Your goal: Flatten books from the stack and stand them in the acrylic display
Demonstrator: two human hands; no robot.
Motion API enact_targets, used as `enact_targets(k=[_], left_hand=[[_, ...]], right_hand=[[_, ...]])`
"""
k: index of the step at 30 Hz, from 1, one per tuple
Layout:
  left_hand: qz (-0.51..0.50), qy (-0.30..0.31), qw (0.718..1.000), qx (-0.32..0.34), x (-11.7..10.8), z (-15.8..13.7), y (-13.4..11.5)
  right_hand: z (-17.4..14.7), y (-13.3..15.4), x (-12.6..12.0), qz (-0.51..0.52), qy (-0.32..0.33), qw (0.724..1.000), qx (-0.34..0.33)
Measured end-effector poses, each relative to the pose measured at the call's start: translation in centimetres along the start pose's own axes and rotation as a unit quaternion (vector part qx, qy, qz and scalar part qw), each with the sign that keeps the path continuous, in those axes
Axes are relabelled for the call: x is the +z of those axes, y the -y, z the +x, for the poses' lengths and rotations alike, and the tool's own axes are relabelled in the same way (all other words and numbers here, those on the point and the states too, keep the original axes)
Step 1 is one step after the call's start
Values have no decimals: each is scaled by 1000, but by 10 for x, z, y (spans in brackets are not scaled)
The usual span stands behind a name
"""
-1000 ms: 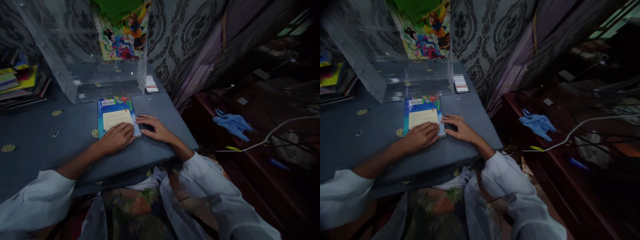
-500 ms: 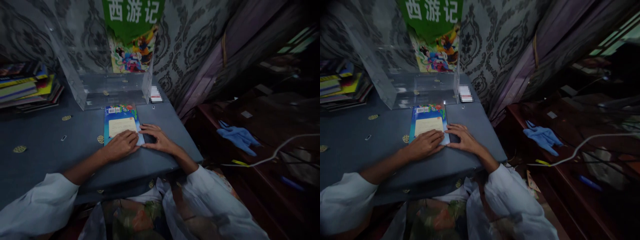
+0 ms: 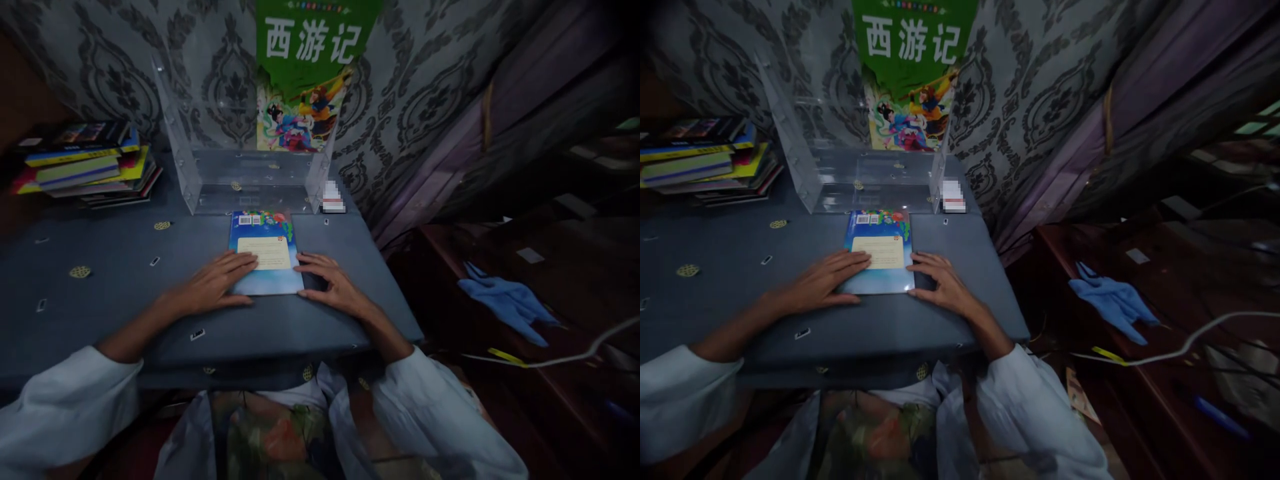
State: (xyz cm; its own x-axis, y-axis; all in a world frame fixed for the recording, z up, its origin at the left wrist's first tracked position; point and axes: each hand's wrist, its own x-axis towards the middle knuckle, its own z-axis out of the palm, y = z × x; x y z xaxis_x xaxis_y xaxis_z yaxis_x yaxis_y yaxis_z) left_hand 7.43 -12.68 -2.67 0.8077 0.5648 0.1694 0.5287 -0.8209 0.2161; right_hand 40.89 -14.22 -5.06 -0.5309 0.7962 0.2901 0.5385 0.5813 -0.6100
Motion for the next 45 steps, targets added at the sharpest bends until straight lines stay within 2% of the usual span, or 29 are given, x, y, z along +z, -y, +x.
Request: enact_targets(k=[5,14,18,25,29,35,45], left_hand=[[-13,8,999,-38,1,-27,7],[14,12,999,-31,1,-25,5],[0,21,998,-53,2,-16,16],[-2,20,995,-102,3,20,45],[6,17,990,-140,2,40,67],[14,-19,985,-169,11,53,90],[31,-11,984,-175,12,52,81]], right_hand=[[0,0,1,-3,2,1000,7],[4,4,-5,-6,16,1000,6],[23,-6,-7,-28,20,999,-2],[88,-38,-1,-71,22,997,-2],[115,-51,6,-94,-7,995,31],[121,-59,14,-108,-54,992,38],[118,-59,16,-133,-47,990,29]])
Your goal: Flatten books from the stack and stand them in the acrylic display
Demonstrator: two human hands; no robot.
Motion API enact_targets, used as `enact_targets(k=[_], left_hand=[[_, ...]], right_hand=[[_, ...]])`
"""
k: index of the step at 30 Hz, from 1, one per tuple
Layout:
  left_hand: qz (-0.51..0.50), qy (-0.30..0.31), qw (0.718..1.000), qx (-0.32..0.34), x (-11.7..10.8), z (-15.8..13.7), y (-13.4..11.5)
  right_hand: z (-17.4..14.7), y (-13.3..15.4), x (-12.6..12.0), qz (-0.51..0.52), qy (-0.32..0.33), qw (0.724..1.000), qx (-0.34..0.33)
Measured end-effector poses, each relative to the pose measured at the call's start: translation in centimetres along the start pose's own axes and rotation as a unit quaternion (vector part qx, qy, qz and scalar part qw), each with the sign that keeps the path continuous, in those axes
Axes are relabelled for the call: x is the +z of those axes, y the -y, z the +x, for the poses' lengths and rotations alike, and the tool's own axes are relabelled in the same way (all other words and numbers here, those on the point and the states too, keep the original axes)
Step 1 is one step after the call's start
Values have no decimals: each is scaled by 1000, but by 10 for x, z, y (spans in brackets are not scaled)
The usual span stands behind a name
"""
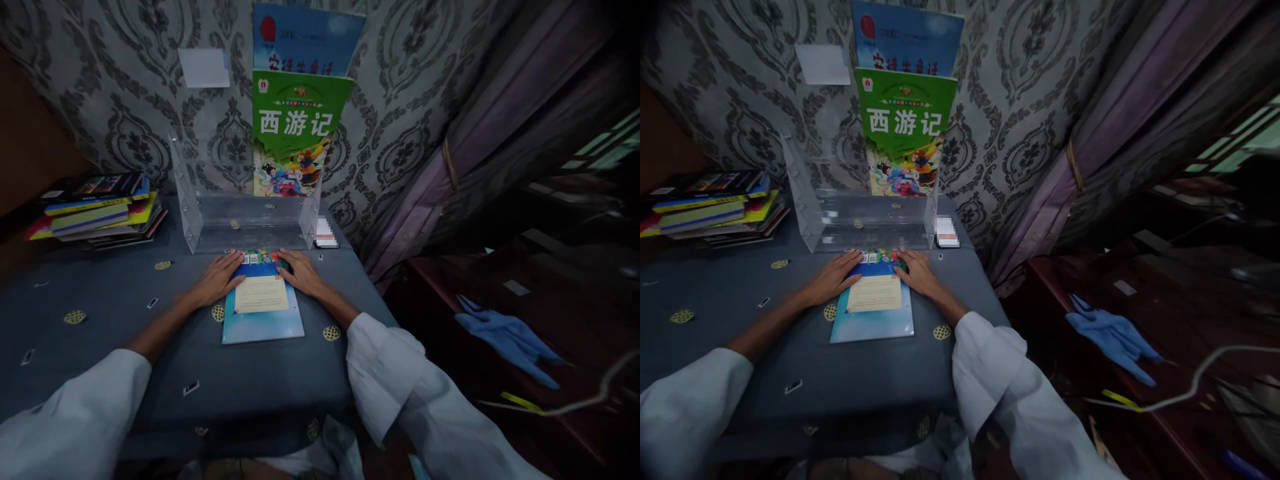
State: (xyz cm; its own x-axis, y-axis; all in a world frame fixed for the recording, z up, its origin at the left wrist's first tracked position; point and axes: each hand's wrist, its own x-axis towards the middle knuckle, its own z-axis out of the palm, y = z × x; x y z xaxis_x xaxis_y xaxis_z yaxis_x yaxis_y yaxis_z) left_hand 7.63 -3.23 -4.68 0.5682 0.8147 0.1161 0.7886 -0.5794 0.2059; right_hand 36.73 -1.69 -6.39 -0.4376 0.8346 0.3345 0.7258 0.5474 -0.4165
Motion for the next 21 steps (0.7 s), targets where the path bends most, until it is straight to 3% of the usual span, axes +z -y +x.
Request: enact_targets(k=[11,21], left_hand=[[12,-23,1000,17,8,-15,-4],[12,-5,1000,11,2,-29,-19]], right_hand=[[-16,7,-1,19,8,1000,-20],[-27,18,-7,21,24,999,-22]])
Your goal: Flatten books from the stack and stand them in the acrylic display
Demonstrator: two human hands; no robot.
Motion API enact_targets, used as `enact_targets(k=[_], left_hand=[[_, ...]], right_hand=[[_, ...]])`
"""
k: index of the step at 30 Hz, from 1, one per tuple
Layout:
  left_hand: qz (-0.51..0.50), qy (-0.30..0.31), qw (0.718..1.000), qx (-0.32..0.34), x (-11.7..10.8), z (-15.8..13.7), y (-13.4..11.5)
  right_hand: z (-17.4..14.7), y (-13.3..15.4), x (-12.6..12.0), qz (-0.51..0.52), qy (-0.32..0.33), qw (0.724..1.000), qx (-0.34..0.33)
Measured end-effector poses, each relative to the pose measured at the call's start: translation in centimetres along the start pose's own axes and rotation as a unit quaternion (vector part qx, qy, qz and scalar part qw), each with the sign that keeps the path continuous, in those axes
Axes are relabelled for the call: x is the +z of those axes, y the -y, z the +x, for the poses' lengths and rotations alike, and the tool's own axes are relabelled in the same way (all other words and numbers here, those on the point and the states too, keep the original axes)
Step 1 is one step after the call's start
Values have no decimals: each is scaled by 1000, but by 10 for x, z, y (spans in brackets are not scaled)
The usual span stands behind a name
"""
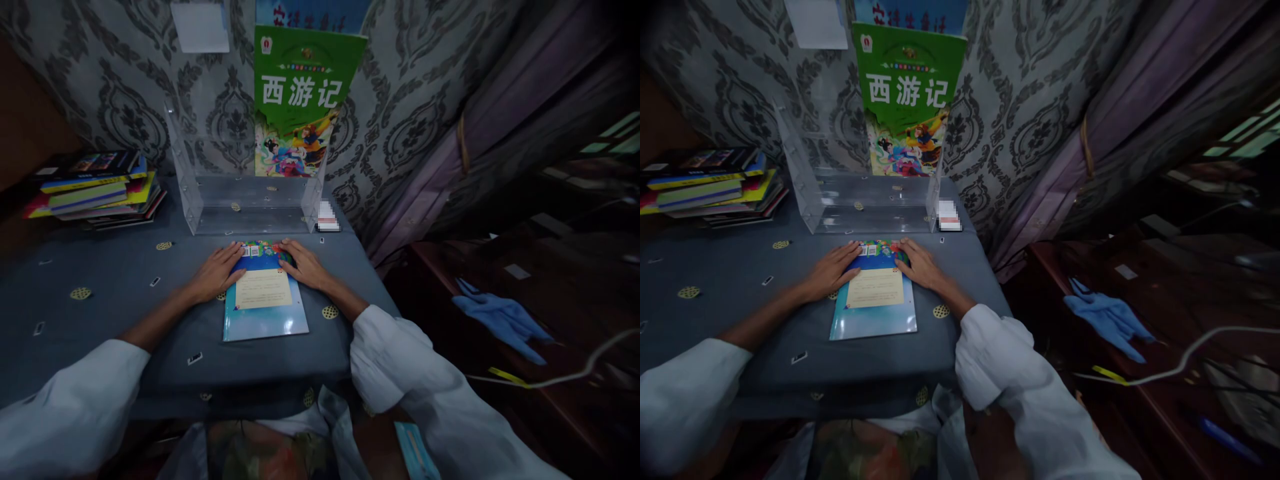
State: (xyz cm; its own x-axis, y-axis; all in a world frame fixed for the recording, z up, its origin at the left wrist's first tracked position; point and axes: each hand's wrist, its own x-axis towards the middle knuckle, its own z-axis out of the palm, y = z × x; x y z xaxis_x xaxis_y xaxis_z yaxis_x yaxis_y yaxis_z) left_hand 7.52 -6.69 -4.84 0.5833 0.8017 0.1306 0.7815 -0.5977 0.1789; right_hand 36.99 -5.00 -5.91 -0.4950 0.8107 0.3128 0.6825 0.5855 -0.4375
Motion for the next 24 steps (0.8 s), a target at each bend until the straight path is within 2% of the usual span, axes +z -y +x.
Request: enact_targets(k=[6,11,18,21,24], left_hand=[[9,-10,1000,7,1,-18,-12],[11,-4,1000,24,-2,-41,-28],[31,-28,998,53,2,-86,-54],[37,-36,996,67,3,-101,-63],[36,-34,996,69,4,-109,-68]], right_hand=[[-20,14,-4,-5,14,1000,-10],[-49,30,-12,-4,41,998,-38],[-102,53,-36,10,168,983,-73],[-117,59,-46,10,226,970,-91],[-125,66,-49,-1,253,962,-99]])
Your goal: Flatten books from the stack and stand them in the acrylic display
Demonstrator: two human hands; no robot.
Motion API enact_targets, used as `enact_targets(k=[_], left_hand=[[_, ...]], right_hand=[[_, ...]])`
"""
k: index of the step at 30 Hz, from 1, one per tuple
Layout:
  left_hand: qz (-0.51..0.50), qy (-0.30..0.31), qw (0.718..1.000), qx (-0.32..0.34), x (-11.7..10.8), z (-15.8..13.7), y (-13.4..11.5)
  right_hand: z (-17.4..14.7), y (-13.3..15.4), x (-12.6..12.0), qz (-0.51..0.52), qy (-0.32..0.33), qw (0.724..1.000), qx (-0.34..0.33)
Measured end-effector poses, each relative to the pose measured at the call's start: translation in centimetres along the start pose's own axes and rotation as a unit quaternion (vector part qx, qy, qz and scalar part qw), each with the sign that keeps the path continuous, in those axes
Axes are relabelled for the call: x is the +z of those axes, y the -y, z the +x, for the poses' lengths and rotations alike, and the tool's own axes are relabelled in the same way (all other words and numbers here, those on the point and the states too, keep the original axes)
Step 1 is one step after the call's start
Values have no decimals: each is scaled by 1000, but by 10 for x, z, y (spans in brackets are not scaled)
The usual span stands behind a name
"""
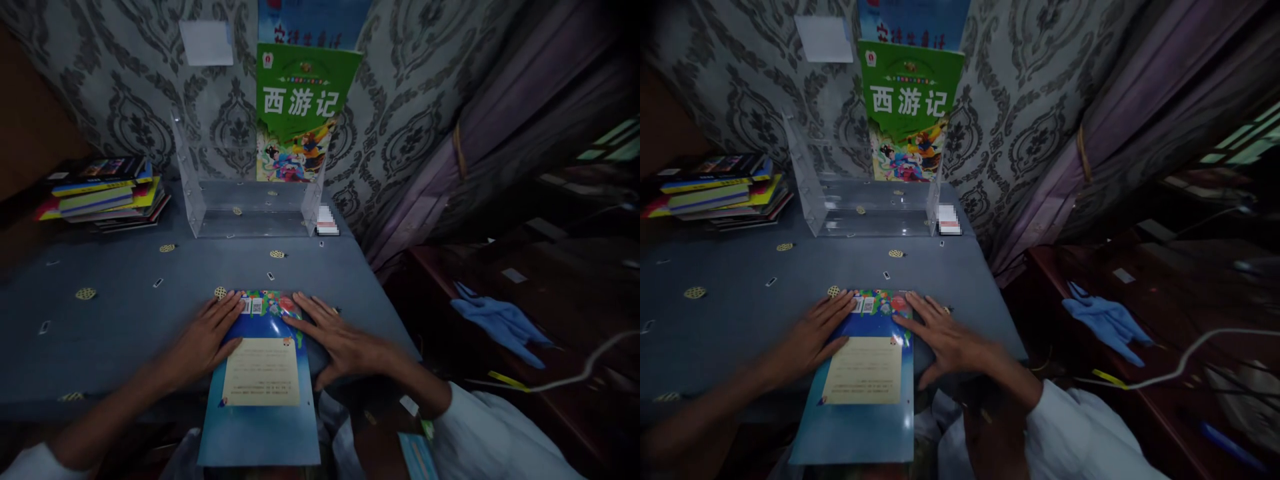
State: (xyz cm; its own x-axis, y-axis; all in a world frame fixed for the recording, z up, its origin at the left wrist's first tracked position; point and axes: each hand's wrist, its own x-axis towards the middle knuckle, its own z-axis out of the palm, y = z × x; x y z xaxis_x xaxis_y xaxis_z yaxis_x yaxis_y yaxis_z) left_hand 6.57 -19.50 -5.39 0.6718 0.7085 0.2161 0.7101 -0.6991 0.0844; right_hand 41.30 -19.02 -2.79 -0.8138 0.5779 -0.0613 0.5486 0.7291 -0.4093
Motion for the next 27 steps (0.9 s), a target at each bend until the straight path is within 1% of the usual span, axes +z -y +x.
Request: enact_targets(k=[2,5,9,13,16,20,24,27], left_hand=[[-3,1,1000,-2,0,-2,-1],[-7,7,1000,-3,-1,-1,-1],[-20,14,1000,-8,-5,0,0],[-61,31,997,-28,-10,1,1],[-114,49,991,-50,-16,3,5],[-209,57,972,-88,-30,10,12],[-321,65,938,-113,-46,16,20],[-386,47,914,-119,-46,15,26]], right_hand=[[-1,6,4,-16,-4,1000,5],[-2,12,12,-45,-43,998,13],[-2,14,19,-64,-92,994,3],[1,8,17,-69,-122,990,-2],[6,3,11,-67,-139,988,3],[17,1,-3,-31,-161,986,19],[28,-2,-14,28,-196,980,19],[33,-2,-23,81,-197,976,50]])
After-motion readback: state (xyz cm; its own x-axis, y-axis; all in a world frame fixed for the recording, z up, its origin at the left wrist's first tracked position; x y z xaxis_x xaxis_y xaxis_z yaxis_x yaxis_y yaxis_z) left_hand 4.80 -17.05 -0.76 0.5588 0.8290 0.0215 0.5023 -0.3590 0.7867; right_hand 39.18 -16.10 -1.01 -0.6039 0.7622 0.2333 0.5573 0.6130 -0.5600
